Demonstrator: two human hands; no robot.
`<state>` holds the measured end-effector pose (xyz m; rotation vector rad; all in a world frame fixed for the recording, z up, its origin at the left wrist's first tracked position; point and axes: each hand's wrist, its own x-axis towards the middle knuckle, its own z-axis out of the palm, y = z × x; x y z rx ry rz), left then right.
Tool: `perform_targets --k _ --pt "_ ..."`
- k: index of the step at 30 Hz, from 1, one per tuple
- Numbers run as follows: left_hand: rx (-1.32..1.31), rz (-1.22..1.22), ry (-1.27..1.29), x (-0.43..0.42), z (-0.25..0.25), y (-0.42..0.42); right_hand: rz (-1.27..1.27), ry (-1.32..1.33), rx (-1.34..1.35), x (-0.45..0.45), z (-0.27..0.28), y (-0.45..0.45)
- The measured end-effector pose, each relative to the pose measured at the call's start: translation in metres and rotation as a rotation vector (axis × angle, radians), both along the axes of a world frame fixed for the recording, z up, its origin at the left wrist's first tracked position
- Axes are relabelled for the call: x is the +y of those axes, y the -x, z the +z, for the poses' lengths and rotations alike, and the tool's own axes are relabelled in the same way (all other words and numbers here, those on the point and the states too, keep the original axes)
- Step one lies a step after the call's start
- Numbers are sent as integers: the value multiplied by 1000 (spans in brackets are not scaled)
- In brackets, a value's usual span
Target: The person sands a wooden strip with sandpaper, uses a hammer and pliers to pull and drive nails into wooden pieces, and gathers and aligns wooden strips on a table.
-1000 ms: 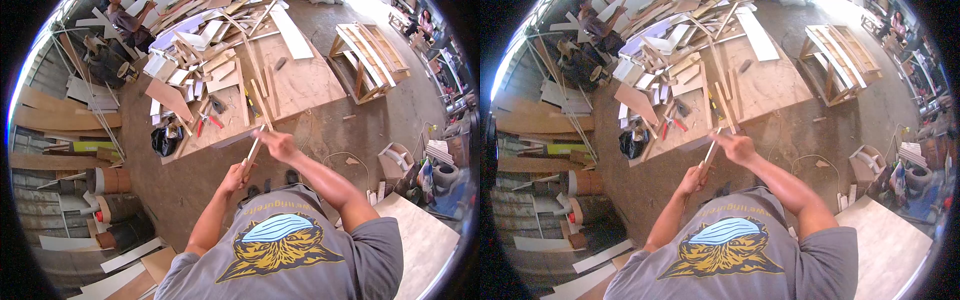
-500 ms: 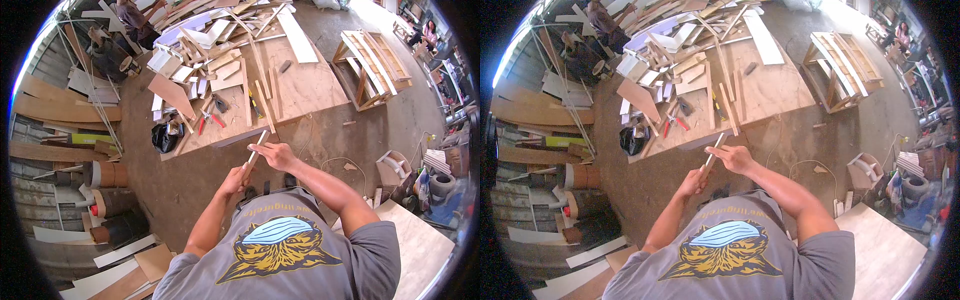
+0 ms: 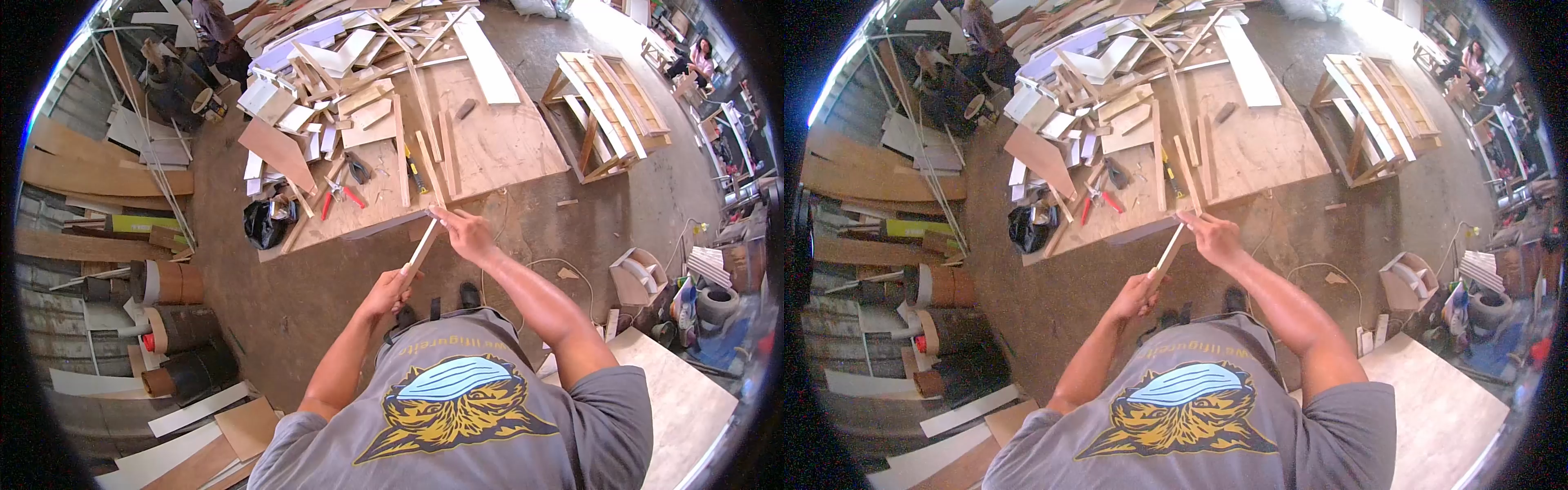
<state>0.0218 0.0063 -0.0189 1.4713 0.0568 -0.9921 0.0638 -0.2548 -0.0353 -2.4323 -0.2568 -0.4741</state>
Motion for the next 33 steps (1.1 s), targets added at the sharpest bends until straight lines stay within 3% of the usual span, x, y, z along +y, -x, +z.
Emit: perform_targets --k 3,6,7,10,14,16,21,24,30,33 --pt "-1 -20 13 -6 1 -5 257 44 -54 5 8 17" --pt "9 -43 19 -12 -2 -8 121 260 0 -22 -7 2" --pt "17 -43 21 -15 -3 -9 -13 91 116 -29 -8 -6" --pt "34 -19 59 -23 8 -13 -190 -99 -7 -59 -14 -19" --pt "-46 44 21 -36 18 -15 -309 -207 11 -74 2 -8" --pt "-128 -52 -119 -42 1 -20 -234 -312 102 -73 11 3" --pt "-499 -362 -469 -71 -2 -42 109 -171 202 -85 4 11" --pt "-780 -439 -629 -100 16 -53 101 -1 133 -110 3 19" --pt "-941 -691 -791 -167 25 -77 -103 62 305 -161 -17 29" --pt "-1134 -601 -844 -186 35 -83 -200 49 311 -179 -33 27"
